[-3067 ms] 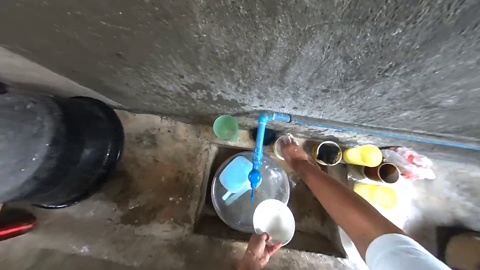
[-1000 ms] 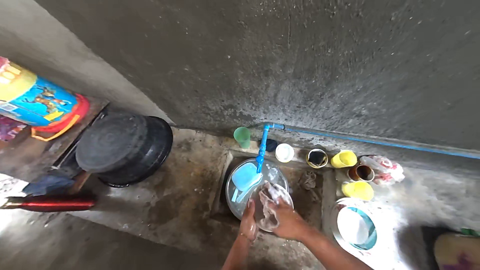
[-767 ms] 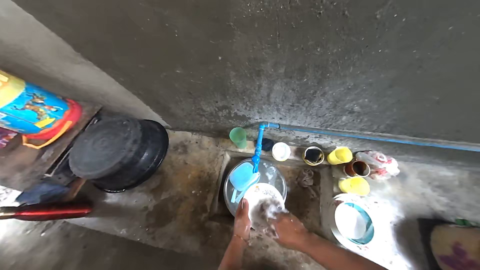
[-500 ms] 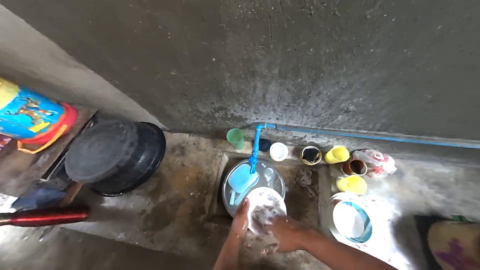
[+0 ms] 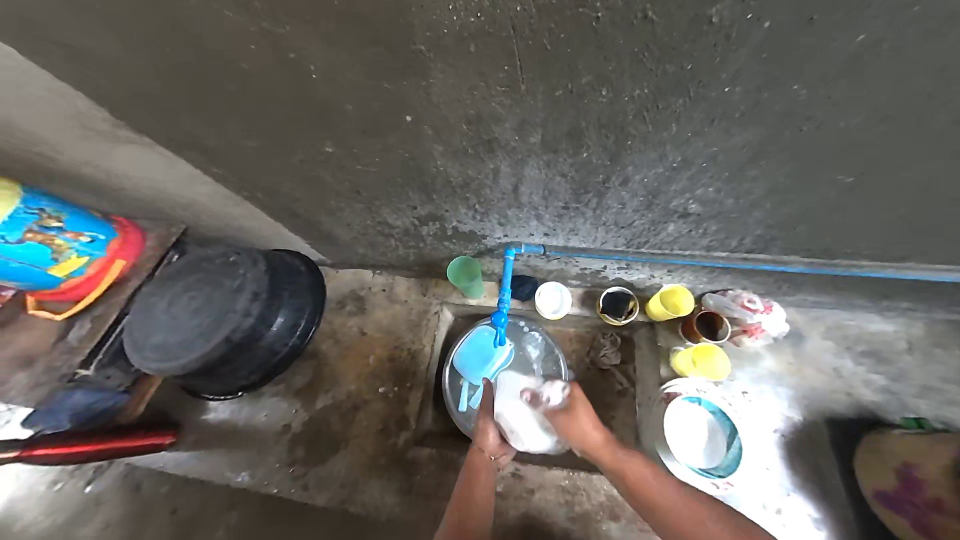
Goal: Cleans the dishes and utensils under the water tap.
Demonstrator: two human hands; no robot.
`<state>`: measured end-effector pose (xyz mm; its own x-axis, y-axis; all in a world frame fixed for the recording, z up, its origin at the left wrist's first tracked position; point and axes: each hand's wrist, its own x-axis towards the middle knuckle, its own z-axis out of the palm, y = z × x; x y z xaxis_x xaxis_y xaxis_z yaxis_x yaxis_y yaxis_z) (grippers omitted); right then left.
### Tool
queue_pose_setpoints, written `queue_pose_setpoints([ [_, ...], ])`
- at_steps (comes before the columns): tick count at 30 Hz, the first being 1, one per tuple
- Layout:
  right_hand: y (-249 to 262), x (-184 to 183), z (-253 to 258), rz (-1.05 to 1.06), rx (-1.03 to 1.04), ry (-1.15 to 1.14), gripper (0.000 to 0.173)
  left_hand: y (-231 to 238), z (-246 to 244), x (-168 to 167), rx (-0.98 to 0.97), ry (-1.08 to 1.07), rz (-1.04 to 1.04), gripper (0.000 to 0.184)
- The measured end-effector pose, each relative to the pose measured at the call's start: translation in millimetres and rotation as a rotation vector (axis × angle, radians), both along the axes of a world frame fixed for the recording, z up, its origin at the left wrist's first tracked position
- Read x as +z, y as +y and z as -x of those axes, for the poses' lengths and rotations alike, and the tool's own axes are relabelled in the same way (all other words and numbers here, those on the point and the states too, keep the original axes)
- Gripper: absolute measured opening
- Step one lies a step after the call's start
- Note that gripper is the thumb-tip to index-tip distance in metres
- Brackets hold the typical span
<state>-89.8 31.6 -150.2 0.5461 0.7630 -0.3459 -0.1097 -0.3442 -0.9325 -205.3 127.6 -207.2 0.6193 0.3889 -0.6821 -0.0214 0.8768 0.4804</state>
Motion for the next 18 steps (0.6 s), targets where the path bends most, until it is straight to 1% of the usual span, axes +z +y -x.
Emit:
queue_pose_setpoints([
  [1,4,-2,-9,-0.022,-0.154,0.085,0.023,-3,0,-4,0.037,-0.058,0.003,0.077],
  [2,6,-9,-19,-0.016,-0.273,0.116,0.019,-5,0,-7,0.062,-0.079,-0.013,0.071],
  [3,5,-21,-29,0.022,-0.351,0.079,0.019,-6,0,-7,0.086,-0.071,-0.037,0.063],
  [5,-6,-45,-48,0.194,-0.366,-0.151,0.03,-7,2,-3,0.13,-0.039,-0.088,0.046],
  [6,-14,-53,-53,0.232,-0.356,-0.277,0.034,-8,2,0,0.139,-0.016,-0.116,0.042],
  [8,-27,-56,-51,0.15,-0.393,-0.452,0.03,-5,2,7,0.149,-0.012,-0.168,0.038],
  [9,-32,-50,-43,0.08,-0.402,-0.48,0.027,-4,0,9,0.151,0.011,-0.205,0.038],
  [11,-42,-30,-13,-0.042,-0.317,-0.47,0.027,-7,-8,15,0.144,0.128,-0.307,0.037],
  [13,-42,-15,22,-0.051,-0.119,-0.514,0.031,-17,-18,25,0.094,0.288,-0.47,0.037],
  [14,-37,-14,34,-0.021,-0.011,-0.607,0.032,-23,-23,30,0.067,0.327,-0.556,0.035],
  [15,-29,-20,40,-0.015,0.05,-0.767,0.032,-30,-27,34,0.067,0.318,-0.605,0.031],
  [16,-20,-31,39,-0.043,0.051,-0.929,0.032,-35,-29,35,0.097,0.29,-0.611,0.029],
  [17,-11,-37,32,-0.065,0.055,-1.005,0.032,-36,-30,35,0.125,0.274,-0.617,0.028],
  [18,-3,-35,23,-0.063,0.078,-0.996,0.032,-36,-32,35,0.13,0.282,-0.638,0.027],
])
